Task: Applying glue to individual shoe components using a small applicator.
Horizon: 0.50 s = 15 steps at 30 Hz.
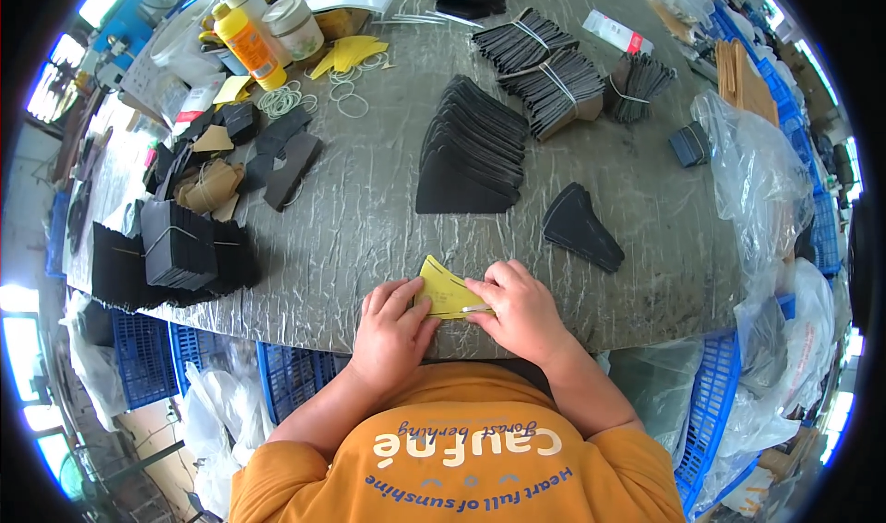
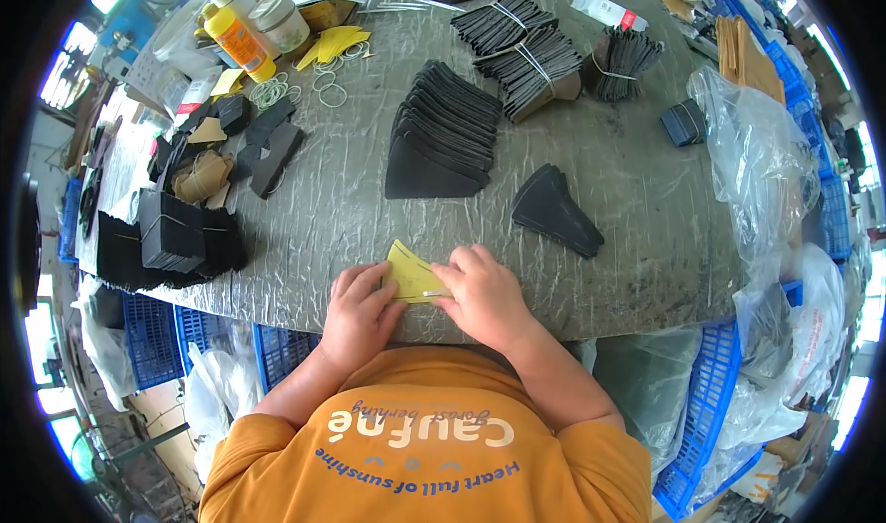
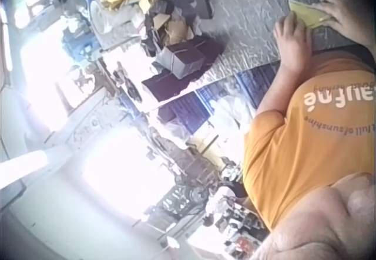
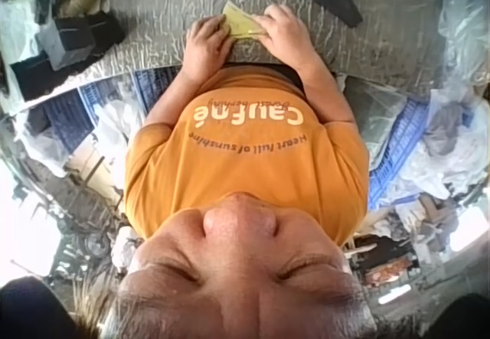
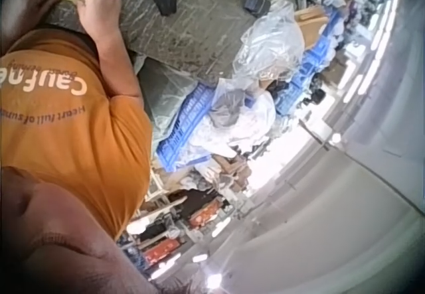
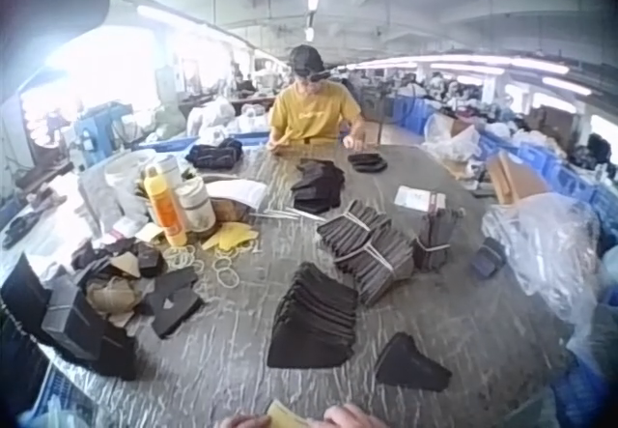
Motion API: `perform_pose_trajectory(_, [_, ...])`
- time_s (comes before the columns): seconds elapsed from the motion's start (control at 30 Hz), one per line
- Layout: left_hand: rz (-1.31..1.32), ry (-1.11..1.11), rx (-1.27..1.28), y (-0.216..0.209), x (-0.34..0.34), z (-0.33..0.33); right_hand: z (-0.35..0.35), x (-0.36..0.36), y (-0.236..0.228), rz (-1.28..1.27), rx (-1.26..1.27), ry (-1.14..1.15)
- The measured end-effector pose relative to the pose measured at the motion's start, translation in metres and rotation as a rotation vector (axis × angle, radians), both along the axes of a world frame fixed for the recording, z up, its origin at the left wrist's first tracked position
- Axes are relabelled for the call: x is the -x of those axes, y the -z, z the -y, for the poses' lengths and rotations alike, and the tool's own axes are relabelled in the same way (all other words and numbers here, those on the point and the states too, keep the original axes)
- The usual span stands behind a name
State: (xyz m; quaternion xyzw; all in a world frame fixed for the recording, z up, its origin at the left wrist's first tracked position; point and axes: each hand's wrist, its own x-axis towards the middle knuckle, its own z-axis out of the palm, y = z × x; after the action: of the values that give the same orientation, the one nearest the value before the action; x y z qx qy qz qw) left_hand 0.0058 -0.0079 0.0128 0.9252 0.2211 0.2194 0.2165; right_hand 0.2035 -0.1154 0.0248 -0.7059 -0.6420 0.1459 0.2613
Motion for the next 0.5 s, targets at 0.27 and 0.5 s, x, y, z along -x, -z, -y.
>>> perform_pose_trajectory(0.27, [0.002, 0.001, -0.005, 0.001, 0.004, -0.003, -0.002, 0.002, -0.001, -0.009, -0.004, 0.015])
perform_pose_trajectory(0.5, [-0.107, -0.002, -0.02, -0.01, 0.002, -0.008, -0.003, 0.001, 0.001, -0.019, -0.021, 0.019])
